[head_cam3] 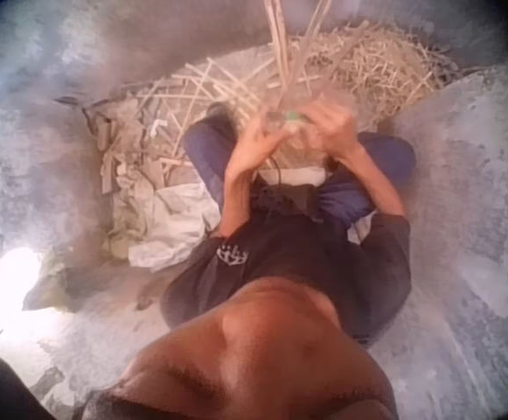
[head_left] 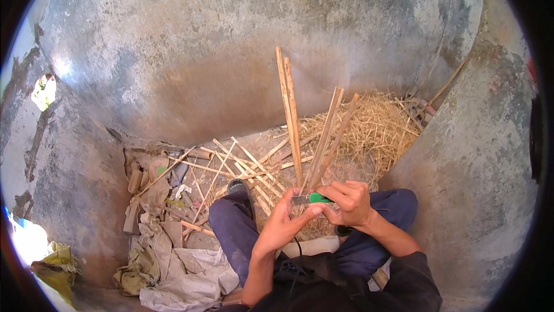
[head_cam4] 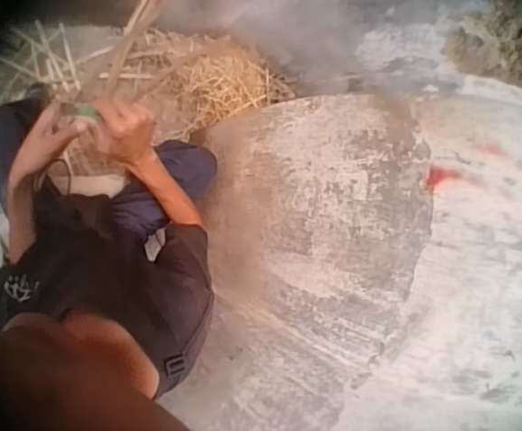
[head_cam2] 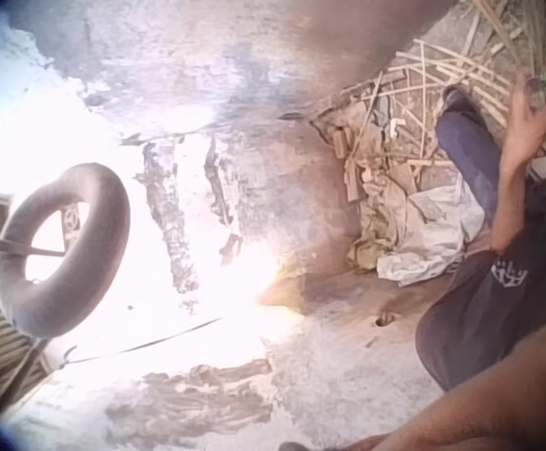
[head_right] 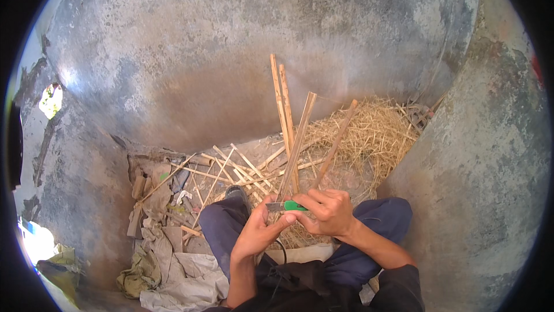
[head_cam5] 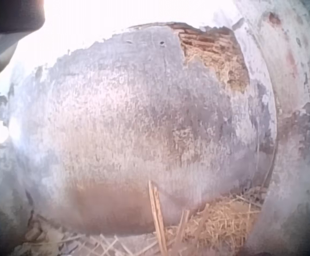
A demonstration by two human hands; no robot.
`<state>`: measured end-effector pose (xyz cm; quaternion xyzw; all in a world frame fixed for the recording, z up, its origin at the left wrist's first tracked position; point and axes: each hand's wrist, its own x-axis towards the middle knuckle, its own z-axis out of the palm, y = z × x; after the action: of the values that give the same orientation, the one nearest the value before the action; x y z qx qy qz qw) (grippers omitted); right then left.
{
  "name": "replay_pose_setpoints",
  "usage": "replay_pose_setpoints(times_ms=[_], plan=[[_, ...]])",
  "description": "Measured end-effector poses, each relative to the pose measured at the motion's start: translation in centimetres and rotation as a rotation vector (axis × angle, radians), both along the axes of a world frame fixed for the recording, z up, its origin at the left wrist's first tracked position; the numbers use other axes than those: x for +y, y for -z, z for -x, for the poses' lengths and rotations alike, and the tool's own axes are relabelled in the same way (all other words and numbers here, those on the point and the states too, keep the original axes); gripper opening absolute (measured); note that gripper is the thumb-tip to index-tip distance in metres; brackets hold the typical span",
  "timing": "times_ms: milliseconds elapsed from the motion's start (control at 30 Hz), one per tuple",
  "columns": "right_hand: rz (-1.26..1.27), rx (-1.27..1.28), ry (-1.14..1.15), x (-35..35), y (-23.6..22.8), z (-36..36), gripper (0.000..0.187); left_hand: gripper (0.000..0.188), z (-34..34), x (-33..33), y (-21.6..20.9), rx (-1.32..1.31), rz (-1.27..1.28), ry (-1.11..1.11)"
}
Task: The person uses a utility knife to shave thin strips from a bamboo stick while holding a bundle of sticks.
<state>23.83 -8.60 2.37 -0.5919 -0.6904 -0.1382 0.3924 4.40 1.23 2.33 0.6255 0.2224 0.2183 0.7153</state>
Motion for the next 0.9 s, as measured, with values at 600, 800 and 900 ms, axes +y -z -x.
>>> replay_pose_setpoints(times_ms=[600, 800, 900], plan=[[-0.052, -0.05, 0.052, 3.2, -0.6, -4.1, 0.029, 0.04, 2.2, 0.1, 0.9, 0.19, 0.129, 0.026], [-0.119, 0.157, 0.213, 6.5, 1.0, -8.9, 0.033, 0.036, 4.6, 0.1, 3.3, 0.23, 0.191, 0.104], [0.002, 0.344, 0.639, 8.9, -1.3, -22.7, 0.045, 0.037, 6.3, -0.9, 8.5, 0.257, -0.081, 0.028]])
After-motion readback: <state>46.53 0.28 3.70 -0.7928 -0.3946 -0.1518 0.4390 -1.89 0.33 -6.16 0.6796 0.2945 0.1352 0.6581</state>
